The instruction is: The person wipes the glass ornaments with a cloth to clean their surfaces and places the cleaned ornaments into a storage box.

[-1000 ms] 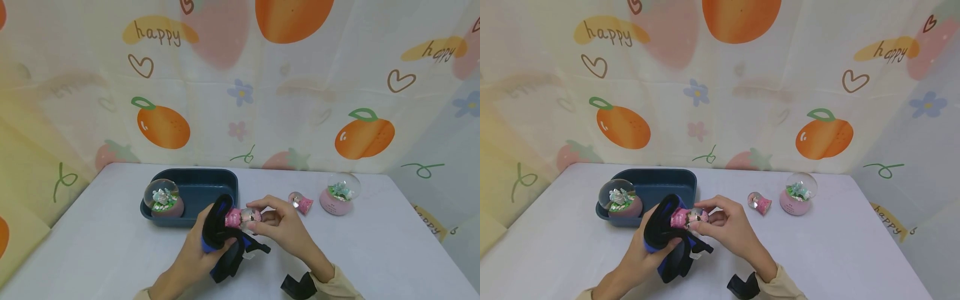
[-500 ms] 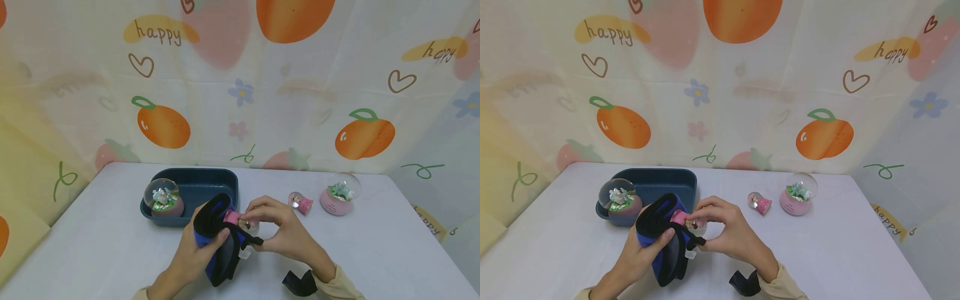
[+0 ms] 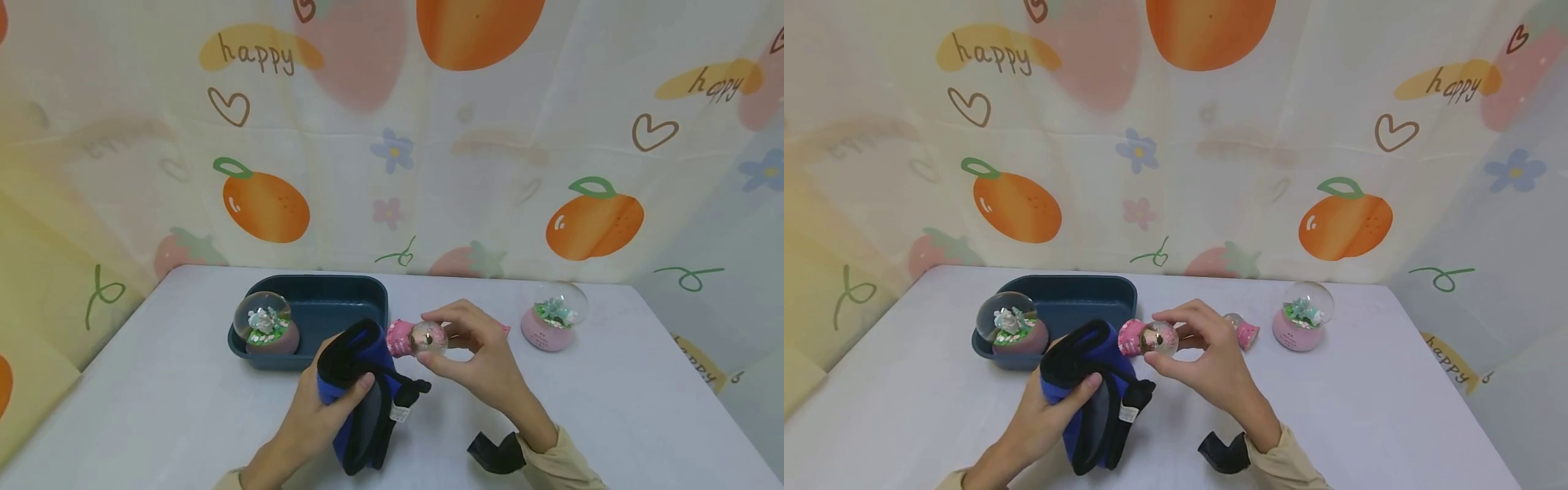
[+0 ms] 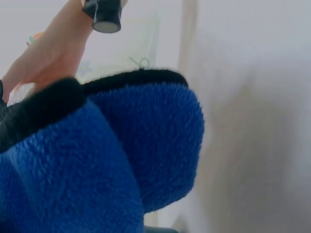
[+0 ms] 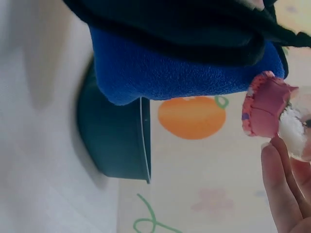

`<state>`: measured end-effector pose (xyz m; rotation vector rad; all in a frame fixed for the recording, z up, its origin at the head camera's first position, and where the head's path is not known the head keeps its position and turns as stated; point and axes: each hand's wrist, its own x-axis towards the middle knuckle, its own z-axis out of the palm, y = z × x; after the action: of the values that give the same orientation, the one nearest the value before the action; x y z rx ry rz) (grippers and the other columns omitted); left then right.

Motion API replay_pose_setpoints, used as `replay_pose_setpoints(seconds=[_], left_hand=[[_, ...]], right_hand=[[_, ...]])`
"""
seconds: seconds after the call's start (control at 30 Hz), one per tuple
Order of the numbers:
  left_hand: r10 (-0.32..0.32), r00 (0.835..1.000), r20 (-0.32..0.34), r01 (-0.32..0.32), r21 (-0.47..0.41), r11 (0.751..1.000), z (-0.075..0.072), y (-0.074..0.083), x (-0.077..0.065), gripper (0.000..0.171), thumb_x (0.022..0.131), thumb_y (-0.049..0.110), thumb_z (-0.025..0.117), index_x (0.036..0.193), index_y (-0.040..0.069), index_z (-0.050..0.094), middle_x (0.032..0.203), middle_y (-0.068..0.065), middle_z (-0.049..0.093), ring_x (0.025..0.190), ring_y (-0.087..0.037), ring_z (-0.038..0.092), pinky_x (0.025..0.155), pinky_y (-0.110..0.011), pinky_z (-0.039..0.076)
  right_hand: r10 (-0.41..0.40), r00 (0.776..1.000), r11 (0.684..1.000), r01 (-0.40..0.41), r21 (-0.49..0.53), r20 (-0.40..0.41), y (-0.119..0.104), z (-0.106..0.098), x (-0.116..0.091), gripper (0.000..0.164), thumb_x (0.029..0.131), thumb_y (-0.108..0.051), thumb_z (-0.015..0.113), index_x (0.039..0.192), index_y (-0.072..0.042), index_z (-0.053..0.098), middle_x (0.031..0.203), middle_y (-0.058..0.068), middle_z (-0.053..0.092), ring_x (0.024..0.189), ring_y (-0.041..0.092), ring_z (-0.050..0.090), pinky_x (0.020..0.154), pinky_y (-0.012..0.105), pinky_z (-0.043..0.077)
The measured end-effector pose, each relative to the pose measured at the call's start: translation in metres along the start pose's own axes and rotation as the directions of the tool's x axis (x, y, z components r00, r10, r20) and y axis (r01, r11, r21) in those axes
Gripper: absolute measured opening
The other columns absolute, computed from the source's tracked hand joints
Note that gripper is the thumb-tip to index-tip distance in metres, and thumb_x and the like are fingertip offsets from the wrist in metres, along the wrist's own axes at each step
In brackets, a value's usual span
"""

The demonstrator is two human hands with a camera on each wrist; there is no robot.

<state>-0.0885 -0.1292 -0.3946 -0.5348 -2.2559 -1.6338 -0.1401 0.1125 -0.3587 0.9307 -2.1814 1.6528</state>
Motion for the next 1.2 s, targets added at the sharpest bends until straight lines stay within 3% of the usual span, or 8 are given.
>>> replay_pose_setpoints(seconds=[0.2, 0.37, 0.43, 0.6, 0.67, 0.87, 1.0, 1.2], left_hand=[[-0.066, 0.990, 0.125, 0.072, -0.048, 0.996, 0.002, -0.005, -0.002, 0.051, 0.094, 0.012, 0.066, 0.141, 0.022, 0.047, 0.130, -0.001, 0.062, 0.111, -0.010, 0.060, 0.097, -0.028, 0.050], [-0.133, 0.973, 0.191, 0.150, -0.078, 0.986, 0.008, -0.012, -0.004, 0.049, 0.095, 0.016, 0.065, 0.140, 0.021, 0.048, 0.129, -0.002, 0.062, 0.110, -0.013, 0.060, 0.097, -0.028, 0.050], [-0.183, 0.955, 0.234, 0.207, -0.086, 0.975, 0.010, -0.014, -0.005, 0.047, 0.095, 0.019, 0.065, 0.139, 0.020, 0.048, 0.127, -0.004, 0.062, 0.109, -0.015, 0.060, 0.096, -0.028, 0.050], [-0.302, 0.891, 0.340, 0.351, -0.090, 0.932, 0.016, -0.019, -0.006, 0.048, 0.097, 0.027, 0.063, 0.140, 0.017, 0.047, 0.126, -0.007, 0.062, 0.110, -0.018, 0.060, 0.095, -0.027, 0.048], [-0.323, 0.879, 0.351, 0.382, -0.112, 0.918, 0.018, -0.023, -0.007, 0.048, 0.097, 0.027, 0.063, 0.140, 0.014, 0.047, 0.126, -0.009, 0.062, 0.110, -0.018, 0.059, 0.095, -0.026, 0.047], [-0.335, 0.868, 0.366, 0.431, -0.221, 0.875, 0.022, -0.042, -0.009, 0.046, 0.098, 0.021, 0.060, 0.137, 0.002, 0.047, 0.122, -0.018, 0.061, 0.104, -0.017, 0.060, 0.091, -0.025, 0.048], [-0.385, 0.849, 0.362, 0.483, -0.237, 0.843, 0.023, -0.052, -0.011, 0.048, 0.097, 0.022, 0.060, 0.137, 0.000, 0.045, 0.123, -0.018, 0.061, 0.105, -0.015, 0.060, 0.090, -0.025, 0.048], [-0.384, 0.858, 0.342, 0.476, -0.246, 0.844, 0.025, -0.060, -0.012, 0.047, 0.097, 0.023, 0.060, 0.135, -0.001, 0.047, 0.121, -0.018, 0.062, 0.102, -0.013, 0.062, 0.089, -0.024, 0.050]], right_hand=[[0.016, 0.999, 1.000, -0.017, -0.002, -0.048, 0.000, 0.000, 0.002, 0.040, 0.075, 0.004, 0.080, 0.113, -0.004, 0.069, 0.102, 0.014, 0.065, 0.075, 0.011, 0.066, 0.072, 0.024, 0.059], [0.019, 0.997, 0.999, -0.022, -0.038, -0.080, 0.003, -0.001, 0.002, 0.038, 0.075, 0.002, 0.082, 0.110, -0.006, 0.070, 0.101, 0.014, 0.067, 0.074, 0.010, 0.068, 0.070, 0.024, 0.059], [0.020, 0.996, 0.999, -0.024, -0.045, -0.092, 0.005, -0.002, 0.002, 0.037, 0.075, 0.002, 0.082, 0.110, -0.007, 0.070, 0.100, 0.014, 0.067, 0.074, 0.010, 0.068, 0.069, 0.024, 0.059], [0.037, 0.994, 0.998, -0.043, -0.052, -0.106, 0.008, -0.002, 0.002, 0.037, 0.076, 0.002, 0.081, 0.111, -0.006, 0.070, 0.100, 0.012, 0.068, 0.073, 0.010, 0.068, 0.067, 0.024, 0.059], [0.039, 0.994, 0.997, -0.045, -0.055, -0.105, 0.010, -0.001, 0.002, 0.037, 0.077, 0.001, 0.081, 0.111, -0.006, 0.069, 0.101, 0.010, 0.069, 0.072, 0.010, 0.068, 0.067, 0.024, 0.058], [0.015, 0.997, 0.999, -0.018, -0.044, -0.075, 0.015, 0.007, 0.001, 0.036, 0.078, -0.002, 0.082, 0.111, -0.005, 0.069, 0.100, 0.010, 0.069, 0.071, 0.009, 0.070, 0.065, 0.026, 0.059], [0.009, 0.998, 0.999, -0.012, -0.035, -0.068, 0.018, 0.011, 0.001, 0.036, 0.076, -0.003, 0.083, 0.110, -0.004, 0.070, 0.098, 0.010, 0.069, 0.071, 0.009, 0.070, 0.065, 0.026, 0.059], [-0.002, 0.998, 1.000, 0.000, -0.028, -0.057, 0.020, 0.023, -0.001, 0.039, 0.077, -0.005, 0.083, 0.113, -0.008, 0.069, 0.103, 0.010, 0.068, 0.078, 0.012, 0.072, 0.071, 0.027, 0.060]])
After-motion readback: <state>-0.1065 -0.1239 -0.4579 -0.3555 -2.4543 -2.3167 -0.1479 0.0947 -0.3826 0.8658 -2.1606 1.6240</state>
